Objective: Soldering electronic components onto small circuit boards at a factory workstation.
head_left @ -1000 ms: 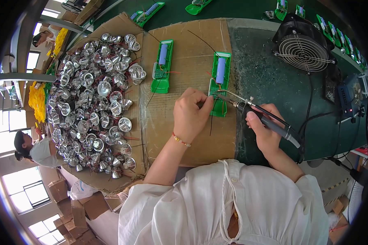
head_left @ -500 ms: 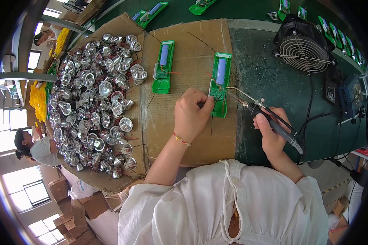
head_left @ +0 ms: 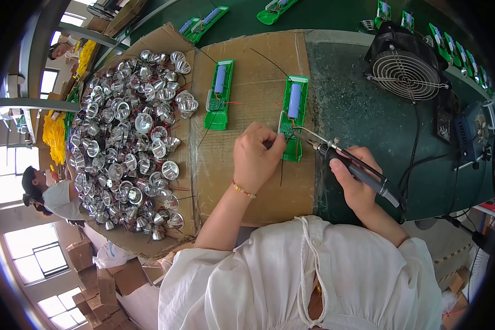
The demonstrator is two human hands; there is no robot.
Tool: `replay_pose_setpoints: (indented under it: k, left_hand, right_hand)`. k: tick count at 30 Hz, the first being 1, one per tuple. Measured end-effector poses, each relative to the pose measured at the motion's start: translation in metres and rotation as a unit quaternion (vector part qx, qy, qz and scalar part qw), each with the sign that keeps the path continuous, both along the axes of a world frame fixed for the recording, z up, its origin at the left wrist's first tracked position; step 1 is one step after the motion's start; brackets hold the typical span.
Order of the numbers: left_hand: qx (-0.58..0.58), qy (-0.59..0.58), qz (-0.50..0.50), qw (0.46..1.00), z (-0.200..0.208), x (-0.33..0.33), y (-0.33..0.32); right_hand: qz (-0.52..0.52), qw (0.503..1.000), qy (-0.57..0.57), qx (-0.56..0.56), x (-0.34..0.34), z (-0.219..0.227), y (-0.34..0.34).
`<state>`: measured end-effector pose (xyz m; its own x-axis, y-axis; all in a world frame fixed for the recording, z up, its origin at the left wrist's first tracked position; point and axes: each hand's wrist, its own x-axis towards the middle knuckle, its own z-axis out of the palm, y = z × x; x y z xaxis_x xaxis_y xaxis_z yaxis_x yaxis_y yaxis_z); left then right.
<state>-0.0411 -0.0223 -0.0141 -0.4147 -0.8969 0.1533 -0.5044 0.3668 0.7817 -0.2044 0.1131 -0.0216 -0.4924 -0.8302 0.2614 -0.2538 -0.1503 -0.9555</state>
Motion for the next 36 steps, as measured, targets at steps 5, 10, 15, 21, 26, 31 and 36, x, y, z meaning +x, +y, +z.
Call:
replay_pose_setpoints:
  k: [5,10,15,21,26,31,36]
  left_hand:
    - [0.006,0.007,0.002,1.0,-0.003,0.002,0.0]
    - [0.004,-0.004,-0.003,1.0,-0.002,0.001,-0.001]
    - [0.054,0.004,0.003,0.999,0.016,0.008,-0.002]
    - [0.086,-0.226,-0.114,0.964,0.023,0.012,-0.018]
    - [-0.029,-0.244,-0.144,0.959,0.031,-0.064,-0.093]
    - [-0.162,-0.194,-0.031,0.967,0.054,-0.141,-0.188]
    - [-0.282,-0.261,0.015,0.923,0.06,-0.049,-0.198]
  right_hand:
    - [0.003,1.0,-0.015,0.018,0.001,0.0,-0.003]
    - [-0.02,0.999,-0.027,0.0,0.001,-0.004,0.0]
    - [-0.05,0.997,-0.061,-0.015,-0.007,-0.008,0.008]
    - [-0.093,0.991,-0.09,-0.01,-0.024,-0.014,0.021]
    - [-0.118,0.987,-0.108,0.012,-0.03,-0.021,0.018]
    - [-0.128,0.984,-0.123,0.022,-0.029,-0.022,0.016]
    - [-0.12,0.983,-0.138,0.023,-0.031,-0.017,0.018]
